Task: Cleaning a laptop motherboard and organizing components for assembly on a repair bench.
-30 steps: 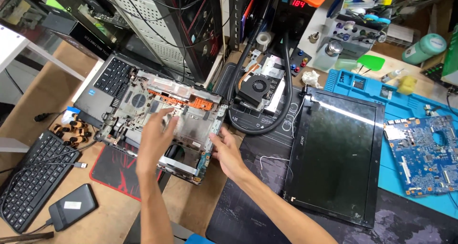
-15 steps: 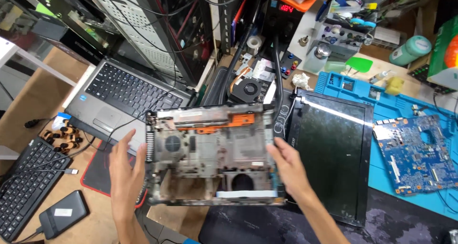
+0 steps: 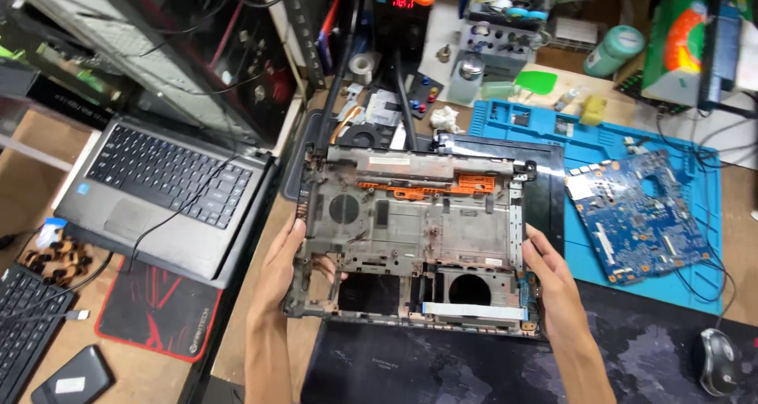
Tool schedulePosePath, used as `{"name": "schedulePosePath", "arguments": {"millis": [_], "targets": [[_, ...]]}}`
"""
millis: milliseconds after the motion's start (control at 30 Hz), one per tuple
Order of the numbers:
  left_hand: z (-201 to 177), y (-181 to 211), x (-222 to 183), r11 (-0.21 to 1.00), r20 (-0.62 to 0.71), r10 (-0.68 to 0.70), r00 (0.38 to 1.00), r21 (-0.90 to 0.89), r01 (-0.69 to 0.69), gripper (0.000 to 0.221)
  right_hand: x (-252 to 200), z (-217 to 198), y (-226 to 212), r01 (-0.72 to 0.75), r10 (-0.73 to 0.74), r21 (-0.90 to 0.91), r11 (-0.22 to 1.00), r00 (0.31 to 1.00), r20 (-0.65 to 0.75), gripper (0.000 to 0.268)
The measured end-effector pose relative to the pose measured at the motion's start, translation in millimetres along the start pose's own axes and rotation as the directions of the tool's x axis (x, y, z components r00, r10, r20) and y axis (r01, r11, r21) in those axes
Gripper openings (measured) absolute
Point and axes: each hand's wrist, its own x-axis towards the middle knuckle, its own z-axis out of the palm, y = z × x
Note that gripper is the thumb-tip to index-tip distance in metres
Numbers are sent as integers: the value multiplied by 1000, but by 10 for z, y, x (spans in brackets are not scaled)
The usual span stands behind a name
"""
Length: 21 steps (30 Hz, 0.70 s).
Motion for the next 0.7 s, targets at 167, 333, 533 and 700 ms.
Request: {"name": "schedulePosePath", "arguments": {"millis": [167, 333, 533, 700], "targets": [[277, -224, 322, 999, 139, 40, 989, -29, -37, 67, 147, -422, 502, -88, 94, 206, 975, 995, -19, 72], [647, -290, 455, 996, 283, 87, 955, -1, -91, 41, 293, -868, 1152, -87, -20, 703, 706, 990, 142, 70], [887, -628, 971, 990, 581, -91, 809, -35, 137, 52, 285, -1384, 1224, 49, -5, 572, 819, 997, -78, 82], [1338, -934, 1180, 312, 808, 280, 518, -587, 747, 98, 387, -1612, 1482, 176, -140, 815, 552, 983, -117, 25]]}}
